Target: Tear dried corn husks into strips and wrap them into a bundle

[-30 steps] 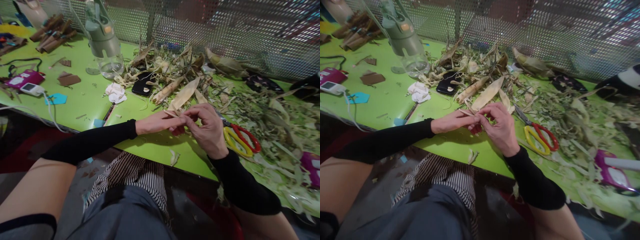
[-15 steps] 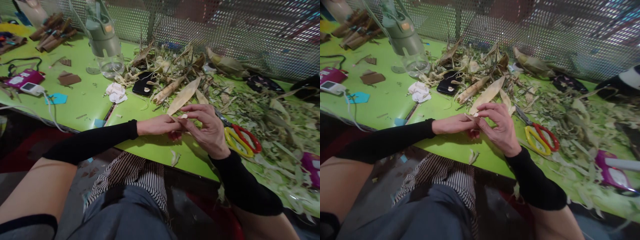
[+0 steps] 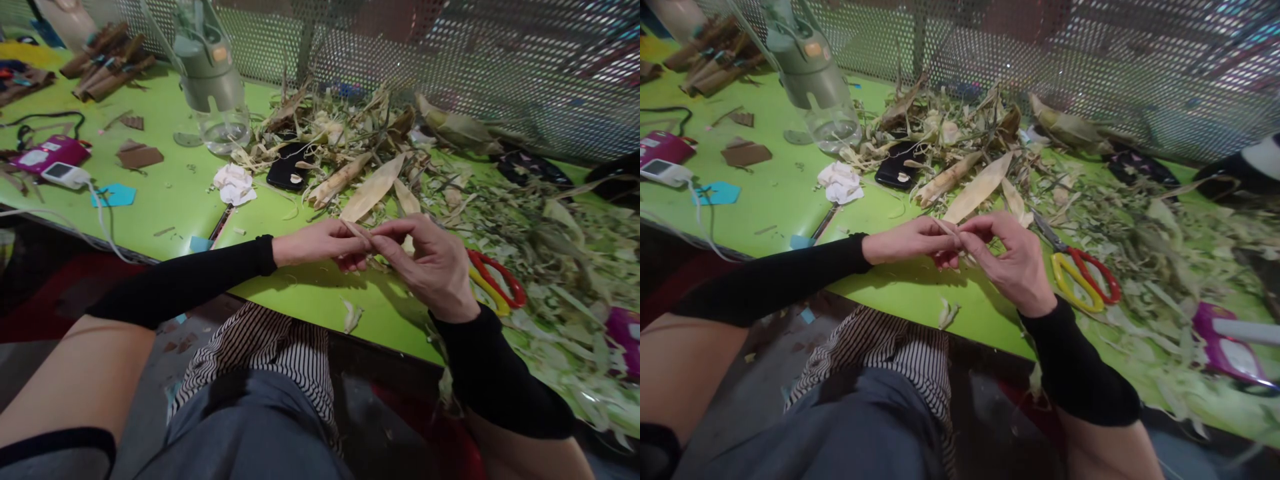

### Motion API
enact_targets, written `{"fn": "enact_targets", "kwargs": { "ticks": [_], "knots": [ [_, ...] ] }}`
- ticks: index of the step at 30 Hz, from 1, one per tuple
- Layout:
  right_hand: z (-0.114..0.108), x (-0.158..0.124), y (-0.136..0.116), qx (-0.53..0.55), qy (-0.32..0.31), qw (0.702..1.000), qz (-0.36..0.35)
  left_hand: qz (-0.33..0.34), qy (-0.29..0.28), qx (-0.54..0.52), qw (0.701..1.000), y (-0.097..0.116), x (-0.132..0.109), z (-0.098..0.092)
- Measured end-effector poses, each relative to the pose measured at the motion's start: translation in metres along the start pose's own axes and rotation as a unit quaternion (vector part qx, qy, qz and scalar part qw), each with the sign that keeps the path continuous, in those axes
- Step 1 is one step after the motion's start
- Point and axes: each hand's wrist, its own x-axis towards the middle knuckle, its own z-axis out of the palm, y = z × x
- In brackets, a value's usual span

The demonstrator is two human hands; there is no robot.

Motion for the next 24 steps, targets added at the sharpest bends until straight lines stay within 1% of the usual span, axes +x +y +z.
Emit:
{"fn": "enact_targets", "kwargs": {
  "ticks": [4, 8, 17, 22, 24],
  "knots": [
    [-0.0058, 0.0036, -0.0032, -0.032, -0.034, 0.998, -0.040, 0.006, 0.008, 0.009, 1.000, -0.0002, 0.0002, -0.0023],
    [-0.0075, 0.0040, 0.0002, -0.040, -0.064, 0.995, -0.066, 0.009, 0.020, 0.006, 1.000, -0.0006, 0.0008, -0.0042],
    [-0.0042, 0.0015, 0.0043, -0.084, -0.038, 0.993, -0.071, 0.034, 0.049, -0.005, 0.998, -0.0022, 0.0017, -0.0001],
    [-0.0007, 0.0009, 0.0026, -0.128, -0.030, 0.985, -0.114, 0.027, 0.054, -0.003, 0.998, -0.0041, 0.0005, -0.0021],
    [-0.0002, 0.0006, 0.0031, -0.135, -0.029, 0.983, -0.120, 0.021, 0.050, 0.008, 0.999, -0.0038, 0.0008, -0.0023]
  ]
}}
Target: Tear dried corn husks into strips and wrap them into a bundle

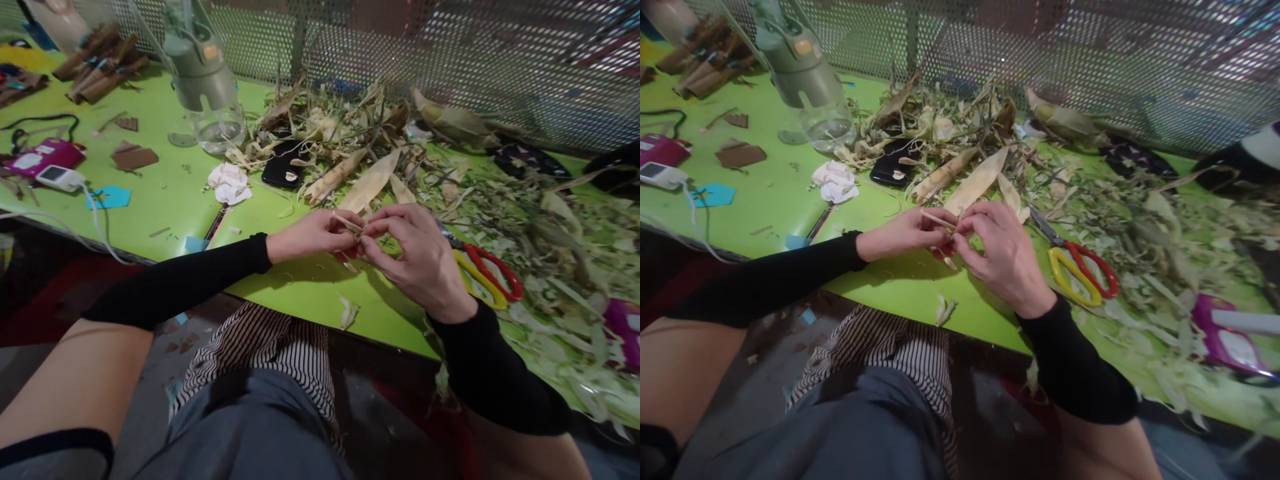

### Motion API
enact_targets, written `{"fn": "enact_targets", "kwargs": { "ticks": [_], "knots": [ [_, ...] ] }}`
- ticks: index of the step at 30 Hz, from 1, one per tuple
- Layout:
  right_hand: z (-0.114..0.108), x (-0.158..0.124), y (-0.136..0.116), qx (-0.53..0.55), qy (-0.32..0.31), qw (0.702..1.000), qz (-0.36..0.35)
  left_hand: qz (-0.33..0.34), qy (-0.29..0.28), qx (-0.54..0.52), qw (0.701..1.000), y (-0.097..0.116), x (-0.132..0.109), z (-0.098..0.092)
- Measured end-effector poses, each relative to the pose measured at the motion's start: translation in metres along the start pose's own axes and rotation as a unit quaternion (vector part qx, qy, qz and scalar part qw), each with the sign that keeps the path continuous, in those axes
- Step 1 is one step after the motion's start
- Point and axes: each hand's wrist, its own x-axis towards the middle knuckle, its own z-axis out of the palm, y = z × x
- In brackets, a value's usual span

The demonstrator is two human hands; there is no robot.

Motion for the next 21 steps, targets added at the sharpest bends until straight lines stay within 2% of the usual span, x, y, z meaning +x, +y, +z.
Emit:
{"fn": "enact_targets", "kwargs": {
  "ticks": [6, 10, 16, 21],
  "knots": [
    [0.000, 0.000, 0.004, 0.019, -0.016, 0.999, 0.019, -0.008, -0.005, 0.006, 1.000, 0.002, 0.001, 0.000],
    [-0.002, 0.001, 0.009, 0.022, -0.037, 0.999, -0.009, -0.018, -0.020, 0.007, 1.000, 0.001, 0.001, -0.003],
    [-0.005, 0.001, 0.014, 0.046, -0.066, 0.997, 0.015, -0.031, -0.055, 0.024, 0.998, 0.001, 0.000, -0.011],
    [-0.010, 0.004, 0.010, 0.040, -0.068, 0.997, -0.018, -0.033, -0.057, 0.029, 0.997, 0.004, -0.002, -0.014]
  ]
}}
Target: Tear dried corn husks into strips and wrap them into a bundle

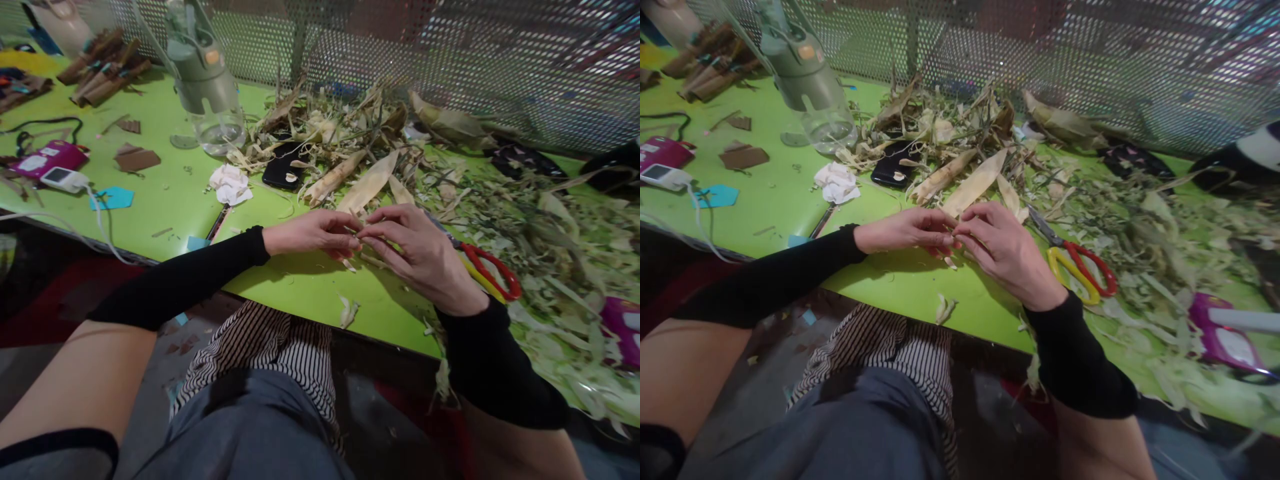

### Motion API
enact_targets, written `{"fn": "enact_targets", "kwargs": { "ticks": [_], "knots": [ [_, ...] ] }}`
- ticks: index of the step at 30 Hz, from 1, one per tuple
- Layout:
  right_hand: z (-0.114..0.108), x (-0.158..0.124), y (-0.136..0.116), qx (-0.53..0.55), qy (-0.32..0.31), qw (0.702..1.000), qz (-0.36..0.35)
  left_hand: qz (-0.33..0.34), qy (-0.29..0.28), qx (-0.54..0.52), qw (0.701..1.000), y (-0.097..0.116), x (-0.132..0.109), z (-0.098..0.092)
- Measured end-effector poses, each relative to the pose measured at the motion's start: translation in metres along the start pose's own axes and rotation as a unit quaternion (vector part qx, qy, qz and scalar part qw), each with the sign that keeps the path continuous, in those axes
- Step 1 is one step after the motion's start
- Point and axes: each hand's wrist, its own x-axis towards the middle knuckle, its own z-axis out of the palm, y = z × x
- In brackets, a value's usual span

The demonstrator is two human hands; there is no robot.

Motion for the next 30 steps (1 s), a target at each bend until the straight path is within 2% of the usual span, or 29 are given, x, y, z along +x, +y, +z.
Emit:
{"fn": "enact_targets", "kwargs": {
  "ticks": [3, 8, 11, 21, 30],
  "knots": [
    [0.000, 0.001, -0.003, 0.000, -0.002, 1.000, 0.006, 0.015, -0.005, 0.005, 1.000, 0.002, -0.001, 0.000],
    [0.004, -0.001, -0.001, 0.024, 0.049, 0.997, 0.062, 0.024, -0.016, -0.018, 0.999, 0.003, 0.000, 0.001],
    [0.006, -0.003, 0.004, 0.052, 0.060, 0.994, 0.072, 0.016, -0.018, -0.036, 0.999, 0.001, 0.001, 0.002],
    [-0.001, -0.005, 0.007, 0.078, 0.011, 0.995, 0.054, 0.015, -0.008, -0.061, 0.998, -0.002, 0.002, 0.005],
    [0.010, -0.007, 0.003, 0.087, 0.100, 0.983, 0.128, 0.031, -0.009, -0.083, 0.996, -0.004, 0.003, 0.005]
  ]
}}
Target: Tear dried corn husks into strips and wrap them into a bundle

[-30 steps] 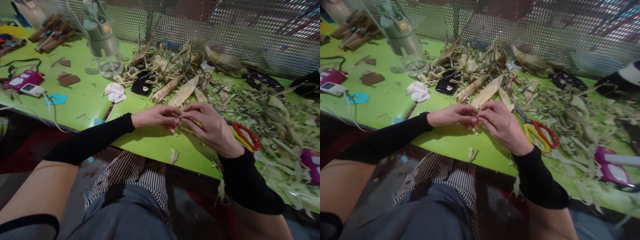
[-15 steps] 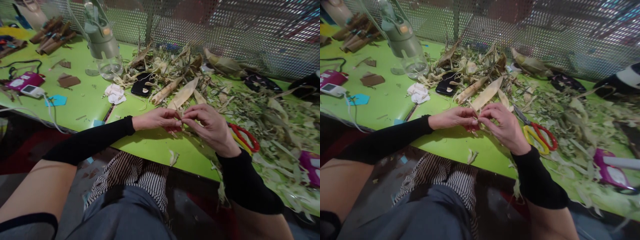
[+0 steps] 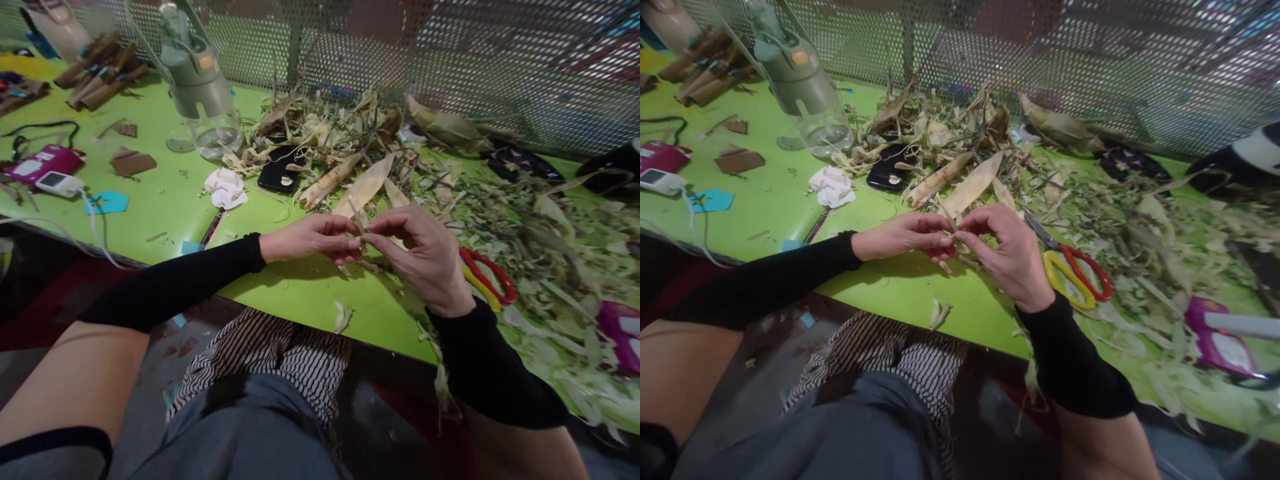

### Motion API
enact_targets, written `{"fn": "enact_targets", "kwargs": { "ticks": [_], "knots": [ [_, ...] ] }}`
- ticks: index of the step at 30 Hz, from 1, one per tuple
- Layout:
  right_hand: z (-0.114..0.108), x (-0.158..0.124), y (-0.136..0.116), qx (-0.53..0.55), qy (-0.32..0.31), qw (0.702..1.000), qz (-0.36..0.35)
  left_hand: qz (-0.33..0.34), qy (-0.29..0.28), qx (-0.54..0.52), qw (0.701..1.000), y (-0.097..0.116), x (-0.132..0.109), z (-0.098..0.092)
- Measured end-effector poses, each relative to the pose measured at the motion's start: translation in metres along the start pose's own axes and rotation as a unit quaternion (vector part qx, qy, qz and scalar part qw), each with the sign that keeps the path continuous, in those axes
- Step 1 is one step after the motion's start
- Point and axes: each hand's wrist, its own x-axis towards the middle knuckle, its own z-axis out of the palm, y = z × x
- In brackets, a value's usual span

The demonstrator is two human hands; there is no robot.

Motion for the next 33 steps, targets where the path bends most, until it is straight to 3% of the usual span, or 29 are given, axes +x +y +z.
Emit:
{"fn": "enact_targets", "kwargs": {
  "ticks": [3, 6, 15, 20, 22, 27, 33],
  "knots": [
    [0.003, -0.003, -0.006, -0.009, 0.039, 0.999, 0.016, 0.004, 0.011, -0.005, 1.000, -0.001, 0.001, 0.000],
    [0.004, -0.004, -0.013, -0.048, 0.067, 0.996, -0.014, 0.010, 0.020, -0.021, 1.000, -0.003, 0.001, 0.000],
    [0.008, -0.006, -0.016, -0.132, 0.076, 0.985, -0.076, 0.039, 0.038, -0.029, 0.998, -0.009, 0.006, 0.000],
    [0.007, -0.004, -0.012, -0.055, 0.070, 0.996, 0.001, 0.054, 0.038, -0.048, 0.997, -0.002, 0.005, 0.000],
    [0.006, 0.000, -0.009, 0.011, 0.046, 0.997, 0.055, 0.065, 0.052, -0.061, 0.995, 0.002, 0.006, -0.002],
    [0.004, 0.013, -0.008, 0.112, -0.086, 0.978, 0.151, 0.061, 0.078, -0.074, 0.992, 0.010, 0.010, -0.009],
    [-0.007, 0.025, -0.024, 0.081, -0.112, 0.976, 0.169, 0.059, 0.083, -0.054, 0.993, 0.019, 0.008, -0.014]
  ]
}}
